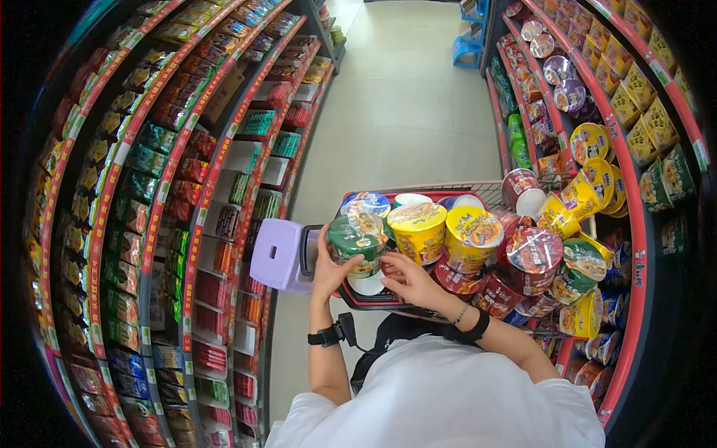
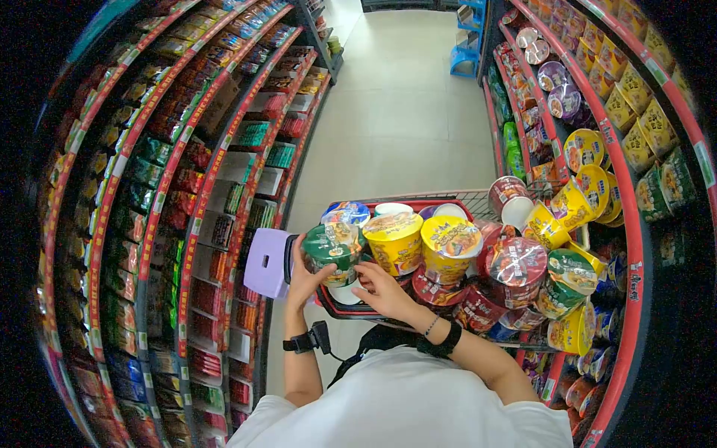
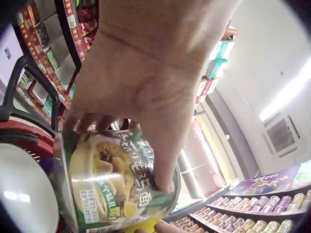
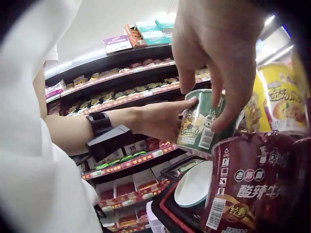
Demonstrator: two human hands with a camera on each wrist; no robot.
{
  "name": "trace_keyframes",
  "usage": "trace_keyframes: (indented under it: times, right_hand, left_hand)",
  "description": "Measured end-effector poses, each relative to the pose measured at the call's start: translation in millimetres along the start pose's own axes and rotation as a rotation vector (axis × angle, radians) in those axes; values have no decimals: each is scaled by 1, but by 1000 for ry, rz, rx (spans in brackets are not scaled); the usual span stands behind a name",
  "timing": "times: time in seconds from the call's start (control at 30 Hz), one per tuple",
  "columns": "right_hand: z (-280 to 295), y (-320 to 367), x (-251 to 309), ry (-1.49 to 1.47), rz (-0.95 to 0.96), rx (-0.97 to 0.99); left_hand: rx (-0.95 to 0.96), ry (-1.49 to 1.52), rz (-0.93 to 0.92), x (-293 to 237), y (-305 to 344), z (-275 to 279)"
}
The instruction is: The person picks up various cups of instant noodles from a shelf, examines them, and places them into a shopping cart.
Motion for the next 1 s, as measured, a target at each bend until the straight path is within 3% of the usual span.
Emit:
trace_keyframes:
  times: [0.07,0.17,0.57,0.63,0.8,0.9,1.0]
  right_hand:
    - [3,0,0,-17,52,-35]
    - [7,1,1,23,13,-43]
    - [19,9,-5,-27,-159,-27]
    - [18,9,-3,-44,-164,-24]
    - [22,9,-5,-67,-77,-68]
    - [24,9,-6,-70,-80,-65]
    - [24,9,-4,-47,-75,-70]
  left_hand:
    - [53,88,25,4,-3,-3]
    - [44,-107,-46,10,-11,-2]
    - [43,191,157,16,2,4]
    - [-17,104,74,20,-2,13]
    - [-130,152,128,42,-3,42]
    - [-376,33,399,57,8,67]
    - [-478,-90,384,93,1,78]
Point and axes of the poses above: each hand's wrist, its own y-axis away from the middle knuckle, its own z-axis out of the back of the hand, x = y × z, the point moved 10 cm from there along -y, towards the middle knuckle, and after that the axes turned 8 degrees about -x, right-handed, at the moved point
